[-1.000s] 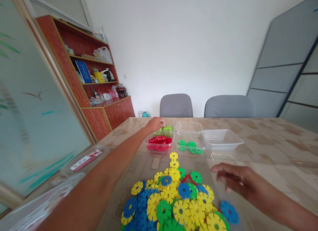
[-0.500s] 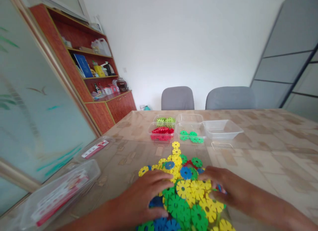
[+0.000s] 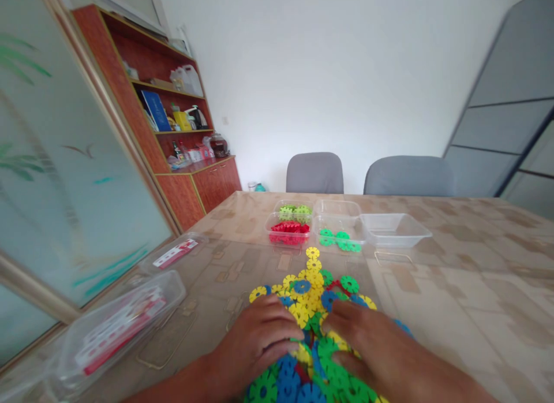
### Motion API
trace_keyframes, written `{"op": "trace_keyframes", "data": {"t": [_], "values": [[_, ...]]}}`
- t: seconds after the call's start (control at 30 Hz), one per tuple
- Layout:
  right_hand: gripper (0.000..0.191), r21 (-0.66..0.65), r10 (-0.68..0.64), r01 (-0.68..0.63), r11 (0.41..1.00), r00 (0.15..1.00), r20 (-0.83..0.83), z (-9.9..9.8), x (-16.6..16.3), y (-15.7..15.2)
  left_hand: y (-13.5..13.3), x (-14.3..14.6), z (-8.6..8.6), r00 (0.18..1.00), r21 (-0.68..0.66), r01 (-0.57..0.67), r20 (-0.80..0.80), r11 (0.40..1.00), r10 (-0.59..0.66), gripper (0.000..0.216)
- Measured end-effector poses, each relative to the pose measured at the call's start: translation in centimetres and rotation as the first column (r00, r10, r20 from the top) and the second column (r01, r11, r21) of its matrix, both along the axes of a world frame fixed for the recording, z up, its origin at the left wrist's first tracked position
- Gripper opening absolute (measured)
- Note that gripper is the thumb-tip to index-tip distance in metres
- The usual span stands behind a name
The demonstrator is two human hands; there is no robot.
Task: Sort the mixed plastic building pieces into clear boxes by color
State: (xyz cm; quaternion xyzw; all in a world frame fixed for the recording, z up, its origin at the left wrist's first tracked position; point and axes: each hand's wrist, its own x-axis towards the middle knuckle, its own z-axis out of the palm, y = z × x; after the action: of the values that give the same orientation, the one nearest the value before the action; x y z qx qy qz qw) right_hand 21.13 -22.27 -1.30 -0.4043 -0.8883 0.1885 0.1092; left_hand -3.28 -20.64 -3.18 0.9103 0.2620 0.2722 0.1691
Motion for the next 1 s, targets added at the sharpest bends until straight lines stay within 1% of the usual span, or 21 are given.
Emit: {"op": "trace_keyframes", "data": {"t": [0.1, 0.2, 0.27, 0.33, 0.43, 0.5, 0.53, 0.63, 0.67, 0.7, 0.8, 0.83, 0.87, 0.93, 1.0], "values": [[0.036, -0.018, 0.058, -0.058, 0.998, 0.998, -0.001, -0.5, -1.1, -0.5, -0.2, -1.0, 0.4, 0.995, -0.092, -0.05, 0.081, 0.995, 0.057, 0.026], [0.037, -0.049, 0.047, -0.046, 0.998, 0.999, 0.024, -1.3, -1.7, -0.6, -1.1, -2.1, 0.6, 0.991, -0.213, -0.1, 0.068, 0.972, 0.117, 0.029], [0.037, -0.074, 0.039, -0.037, 0.997, 0.999, 0.017, -1.7, -1.3, -0.5, -1.9, -3.1, 0.5, 0.994, -0.298, -0.084, 0.048, 0.951, 0.102, 0.032], [0.038, -0.085, 0.037, -0.039, 0.996, 0.999, -0.024, -2.1, -0.3, -0.2, -2.9, -4.0, 0.2, 0.998, -0.356, -0.045, 0.027, 0.933, 0.059, 0.033], [0.034, -0.094, 0.027, -0.036, 0.995, 0.996, -0.088, -2.5, 1.6, 0.3, -4.2, -5.0, -0.5, 1.0, -0.376, -0.017, 0.0, 0.926, 0.018, 0.028], [0.033, -0.128, 0.019, -0.031, 0.991, 0.995, -0.096, -2.7, 2.6, 0.4, -4.7, -5.3, -0.9, 0.999, -0.382, -0.035, -0.046, 0.924, 0.019, 0.017], [0.038, -0.15, 0.02, -0.034, 0.988, 0.995, -0.095, -2.8, 3.0, 0.3, -4.8, -5.4, -1.1, 0.997, -0.377, -0.045, -0.07, 0.925, 0.02, 0.017], [0.065, -0.186, 0.044, -0.059, 0.981, 0.996, -0.083, -3.4, 3.3, -0.1, -4.8, -5.5, -1.7, 0.991, -0.366, -0.07, -0.134, 0.928, 0.021, 0.051], [0.071, -0.189, 0.052, -0.066, 0.98, 0.996, -0.078, -3.7, 3.2, -0.3, -4.8, -5.6, -2.0, 0.99, -0.367, -0.064, -0.14, 0.928, 0.013, 0.055], [0.073, -0.185, 0.057, -0.07, 0.98, 0.996, -0.075, -3.9, 3.1, -0.4, -4.7, -5.7, -2.3, 0.99, -0.372, -0.064, -0.141, 0.926, 0.012, 0.051], [0.068, -0.149, 0.035, -0.05, 0.988, 0.995, -0.098, -3.9, 2.7, -0.5, -4.8, -5.9, -3.2, 0.992, -0.388, -0.097, -0.112, 0.917, 0.058, 0.03], [0.062, -0.135, 0.014, -0.03, 0.99, 0.994, -0.113, -3.7, 2.5, -0.4, -4.8, -5.9, -3.5, 0.994, -0.387, -0.102, -0.086, 0.916, 0.074, 0.028], [0.054, -0.127, -0.01, -0.005, 0.992, 0.992, -0.123, -3.3, 2.5, -0.2, -4.8, -5.9, -3.8, 0.995, -0.384, -0.102, -0.057, 0.917, 0.087, 0.03], [0.031, -0.147, -0.049, 0.033, 0.989, 0.993, -0.107, -2.2, 2.5, 0.2, -4.7, -6.0, -4.1, 0.993, -0.381, -0.117, -0.026, 0.917, 0.116, 0.036], [0.016, -0.181, -0.067, 0.053, 0.982, 0.995, -0.07, -1.2, 3.0, 0.4, -4.5, -5.9, -3.9, 0.978, -0.393, -0.204, -0.048, 0.897, 0.201, 0.036]]}}
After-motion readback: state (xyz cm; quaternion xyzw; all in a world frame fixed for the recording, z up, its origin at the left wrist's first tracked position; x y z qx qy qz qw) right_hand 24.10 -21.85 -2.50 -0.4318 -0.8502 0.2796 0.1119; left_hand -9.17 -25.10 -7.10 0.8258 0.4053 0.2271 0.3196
